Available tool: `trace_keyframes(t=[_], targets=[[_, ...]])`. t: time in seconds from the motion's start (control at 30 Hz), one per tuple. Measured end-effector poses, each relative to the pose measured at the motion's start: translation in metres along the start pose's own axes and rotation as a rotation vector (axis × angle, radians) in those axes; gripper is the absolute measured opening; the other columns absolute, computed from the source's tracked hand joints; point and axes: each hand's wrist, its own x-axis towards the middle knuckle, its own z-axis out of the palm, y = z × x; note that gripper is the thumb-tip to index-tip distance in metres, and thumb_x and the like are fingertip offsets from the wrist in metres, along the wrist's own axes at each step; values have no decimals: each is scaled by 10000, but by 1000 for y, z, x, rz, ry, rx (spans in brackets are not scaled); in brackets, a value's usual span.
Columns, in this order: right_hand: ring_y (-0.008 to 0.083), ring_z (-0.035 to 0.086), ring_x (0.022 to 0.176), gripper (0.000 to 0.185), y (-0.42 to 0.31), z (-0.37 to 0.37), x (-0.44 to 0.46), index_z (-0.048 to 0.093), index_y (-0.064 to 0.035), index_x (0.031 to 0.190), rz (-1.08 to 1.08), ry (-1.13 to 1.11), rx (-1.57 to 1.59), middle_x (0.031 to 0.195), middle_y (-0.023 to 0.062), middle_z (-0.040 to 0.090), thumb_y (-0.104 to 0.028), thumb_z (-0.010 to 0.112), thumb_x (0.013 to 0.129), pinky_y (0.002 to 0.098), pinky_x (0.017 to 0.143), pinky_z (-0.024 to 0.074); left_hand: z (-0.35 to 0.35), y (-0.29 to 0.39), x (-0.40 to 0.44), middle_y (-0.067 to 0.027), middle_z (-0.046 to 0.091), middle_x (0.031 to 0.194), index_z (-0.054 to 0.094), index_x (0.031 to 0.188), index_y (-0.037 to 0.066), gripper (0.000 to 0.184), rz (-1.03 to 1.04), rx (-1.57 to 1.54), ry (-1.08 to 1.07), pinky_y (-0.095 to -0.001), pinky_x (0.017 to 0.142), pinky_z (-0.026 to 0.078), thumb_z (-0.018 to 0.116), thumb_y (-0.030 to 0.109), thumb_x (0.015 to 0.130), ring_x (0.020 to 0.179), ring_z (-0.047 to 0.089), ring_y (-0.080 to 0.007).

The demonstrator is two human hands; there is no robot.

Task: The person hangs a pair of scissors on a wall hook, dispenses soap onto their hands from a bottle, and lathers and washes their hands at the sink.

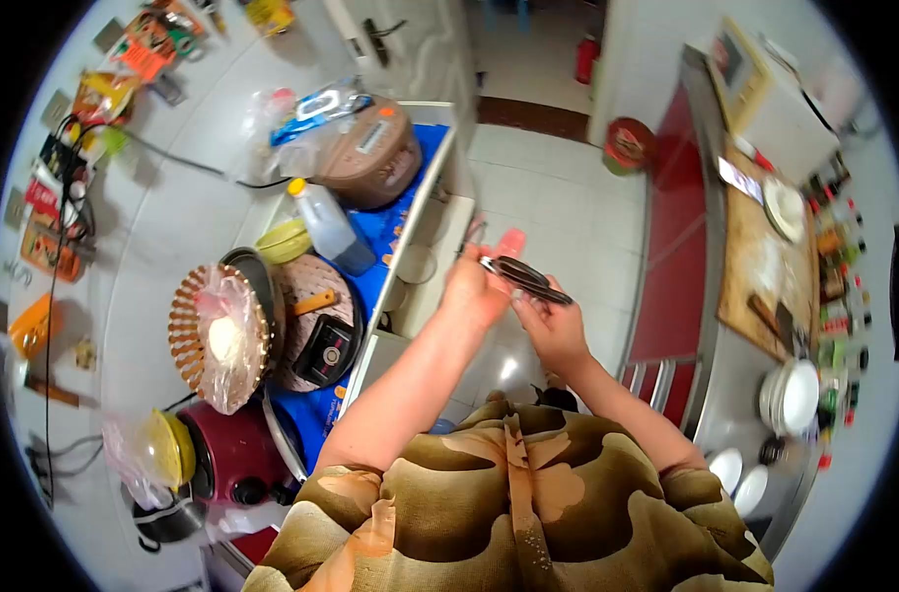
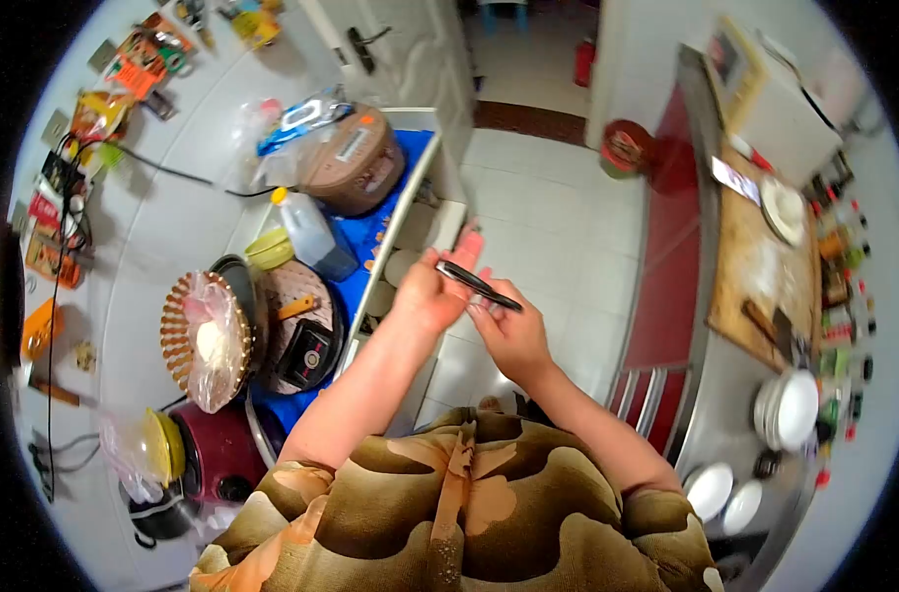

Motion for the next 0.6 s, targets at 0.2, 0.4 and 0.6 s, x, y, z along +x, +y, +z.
trace_keyframes(t=[0.2,0.4,0.6], targets=[[135,543,804,281,11,-39,84,577,-24,1111,-320,-100,-53,900,59,574,7,568,831,258,725,453,9,-14,61,-174,559,1110,450,991,45,393,-121,-49,-140,-467,831,489,179,330,994,952,577,-253],[144,557,833,246,9,-63,163,578,-31,1086,-118,-238,112,960,52,583,-41,567,840,229,702,435,32,-10,61,-81,539,1219,423,1248,63,674,-236,260,-130,-513,1000,241,281,618,894,1150,482,-248],[114,603,672,212,15,-88,261,546,-45,1047,303,-350,365,898,79,634,-200,500,910,215,469,432,-76,16,43,-91,556,1217,517,1168,95,401,-38,279,46,-363,877,431,378,401,949,1075,547,-204]])
